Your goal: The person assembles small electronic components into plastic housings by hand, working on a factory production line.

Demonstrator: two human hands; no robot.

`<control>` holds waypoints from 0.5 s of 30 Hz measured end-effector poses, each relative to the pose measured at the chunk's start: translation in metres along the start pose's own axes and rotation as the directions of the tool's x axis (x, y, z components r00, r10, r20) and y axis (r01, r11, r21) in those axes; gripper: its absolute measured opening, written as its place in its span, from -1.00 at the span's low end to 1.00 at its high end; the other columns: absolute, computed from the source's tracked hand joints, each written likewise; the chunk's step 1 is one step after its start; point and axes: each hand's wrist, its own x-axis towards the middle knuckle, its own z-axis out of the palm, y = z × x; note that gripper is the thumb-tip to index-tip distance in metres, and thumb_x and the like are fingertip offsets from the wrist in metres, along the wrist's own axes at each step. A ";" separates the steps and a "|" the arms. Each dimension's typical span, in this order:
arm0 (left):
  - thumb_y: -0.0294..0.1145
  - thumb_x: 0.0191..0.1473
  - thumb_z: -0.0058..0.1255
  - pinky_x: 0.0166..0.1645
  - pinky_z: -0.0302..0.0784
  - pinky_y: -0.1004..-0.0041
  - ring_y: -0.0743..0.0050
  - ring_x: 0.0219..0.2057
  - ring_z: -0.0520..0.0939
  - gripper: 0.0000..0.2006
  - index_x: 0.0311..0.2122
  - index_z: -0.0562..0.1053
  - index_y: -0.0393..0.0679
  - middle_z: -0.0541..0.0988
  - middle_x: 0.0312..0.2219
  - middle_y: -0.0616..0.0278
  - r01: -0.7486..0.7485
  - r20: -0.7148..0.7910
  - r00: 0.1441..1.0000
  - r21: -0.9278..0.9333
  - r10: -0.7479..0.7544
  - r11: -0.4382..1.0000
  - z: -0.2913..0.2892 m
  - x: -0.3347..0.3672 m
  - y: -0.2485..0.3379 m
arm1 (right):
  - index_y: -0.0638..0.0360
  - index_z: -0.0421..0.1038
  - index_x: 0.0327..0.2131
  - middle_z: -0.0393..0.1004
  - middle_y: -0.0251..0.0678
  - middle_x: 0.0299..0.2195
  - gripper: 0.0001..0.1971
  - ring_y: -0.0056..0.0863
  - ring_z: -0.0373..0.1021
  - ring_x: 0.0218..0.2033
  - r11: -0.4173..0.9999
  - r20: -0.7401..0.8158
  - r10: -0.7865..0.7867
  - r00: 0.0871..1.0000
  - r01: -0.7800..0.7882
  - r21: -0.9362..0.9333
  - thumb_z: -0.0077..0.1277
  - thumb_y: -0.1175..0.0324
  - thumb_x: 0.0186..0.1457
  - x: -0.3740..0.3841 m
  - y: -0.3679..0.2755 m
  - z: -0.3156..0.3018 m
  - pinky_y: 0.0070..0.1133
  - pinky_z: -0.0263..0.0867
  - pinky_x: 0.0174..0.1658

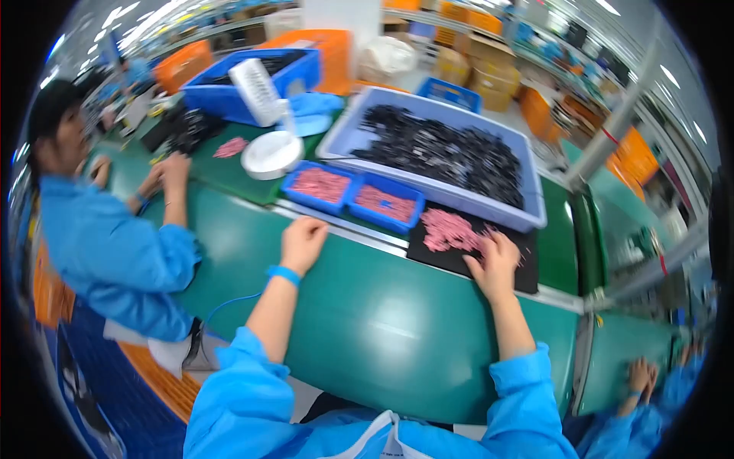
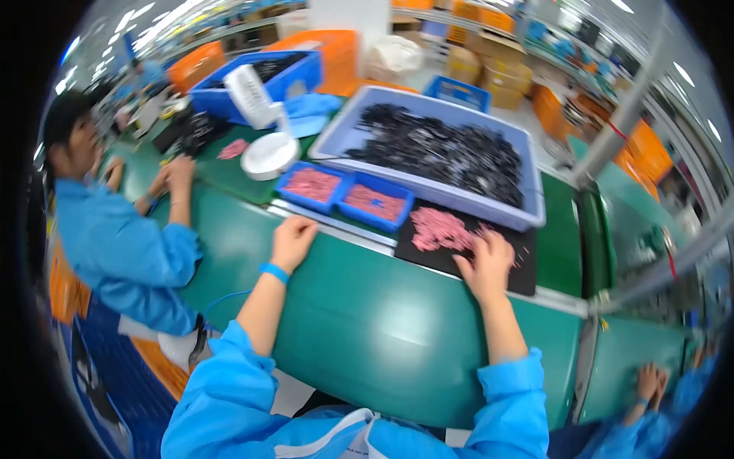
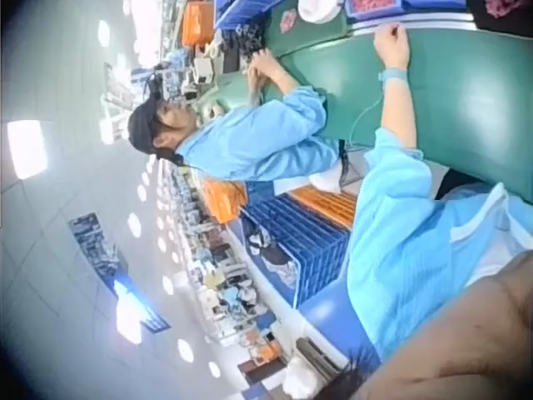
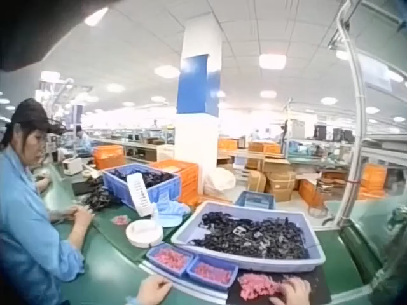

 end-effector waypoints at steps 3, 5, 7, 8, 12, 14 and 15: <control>-0.32 -0.07 0.10 -0.29 0.49 0.29 0.14 -0.40 0.58 -0.86 -0.46 0.54 -0.15 0.55 -0.46 0.11 0.048 -0.007 0.999 0.004 -0.048 0.999 0.029 -0.018 0.028 | 0.13 0.40 -0.20 0.32 -0.14 -0.05 -0.52 -0.10 0.22 -0.02 0.996 0.074 -0.051 0.996 0.056 -0.072 0.26 0.24 -0.29 0.001 0.033 -0.037 -0.24 0.08 0.04; -0.32 -0.07 0.09 -0.30 0.49 0.28 0.11 -0.39 0.57 -0.87 -0.48 0.54 -0.15 0.54 -0.46 0.11 0.025 -0.013 1.000 -0.057 -0.026 0.998 0.028 0.000 0.012 | 0.13 0.37 -0.11 0.29 -0.10 0.00 -0.47 -0.12 0.17 0.07 0.992 0.091 -0.028 0.995 0.039 -0.120 0.26 0.29 -0.24 0.002 0.036 -0.024 -0.21 -0.01 0.13; -0.33 -0.07 0.09 -0.29 0.48 0.28 0.12 -0.39 0.57 -0.87 -0.48 0.53 -0.16 0.54 -0.46 0.12 0.033 -0.007 0.999 -0.061 -0.034 0.998 0.030 -0.003 0.015 | 0.15 0.34 -0.08 0.26 -0.09 0.02 -0.47 -0.12 0.14 0.12 0.990 0.122 0.016 0.992 0.001 -0.140 0.25 0.31 -0.21 -0.006 0.051 -0.024 -0.19 -0.08 0.18; -0.33 -0.07 0.09 -0.29 0.48 0.28 0.13 -0.38 0.57 -0.87 -0.48 0.53 -0.16 0.54 -0.46 0.13 0.056 0.007 0.998 -0.072 -0.055 0.996 0.027 -0.004 0.017 | 0.16 0.34 -0.08 0.26 -0.08 0.02 -0.47 -0.12 0.14 0.12 0.991 0.119 0.005 0.993 0.012 -0.135 0.25 0.31 -0.20 -0.009 0.052 -0.024 -0.18 -0.08 0.19; -0.34 -0.06 0.09 -0.30 0.48 0.29 0.15 -0.39 0.56 -0.87 -0.46 0.54 -0.18 0.53 -0.45 0.14 0.079 0.004 0.997 -0.086 -0.078 0.993 0.015 -0.009 0.019 | 0.20 0.33 -0.07 0.25 -0.07 0.02 -0.54 -0.12 0.14 0.11 0.991 0.053 -0.033 0.998 0.040 -0.127 0.15 0.35 -0.10 -0.009 0.032 -0.030 -0.20 -0.07 0.18; -0.34 -0.06 0.09 -0.30 0.48 0.30 0.16 -0.40 0.57 -0.87 -0.46 0.54 -0.18 0.54 -0.45 0.14 0.095 -0.002 0.995 -0.093 -0.096 0.991 0.016 -0.006 0.021 | 0.21 0.34 -0.07 0.26 -0.07 0.01 -0.57 -0.11 0.15 0.09 0.997 0.003 -0.005 1.000 0.006 -0.074 0.12 0.37 -0.08 -0.008 0.015 -0.035 -0.21 -0.05 0.17; -0.34 -0.06 0.10 -0.31 0.47 0.31 0.17 -0.40 0.57 -0.87 -0.45 0.54 -0.18 0.54 -0.44 0.14 0.114 0.001 0.993 -0.096 -0.114 0.989 0.014 -0.006 0.022 | 0.23 0.34 -0.08 0.26 -0.06 0.01 -0.60 -0.11 0.16 0.07 0.999 -0.040 0.036 0.999 -0.037 -0.018 0.09 0.40 -0.05 -0.008 -0.001 -0.038 -0.23 -0.03 0.15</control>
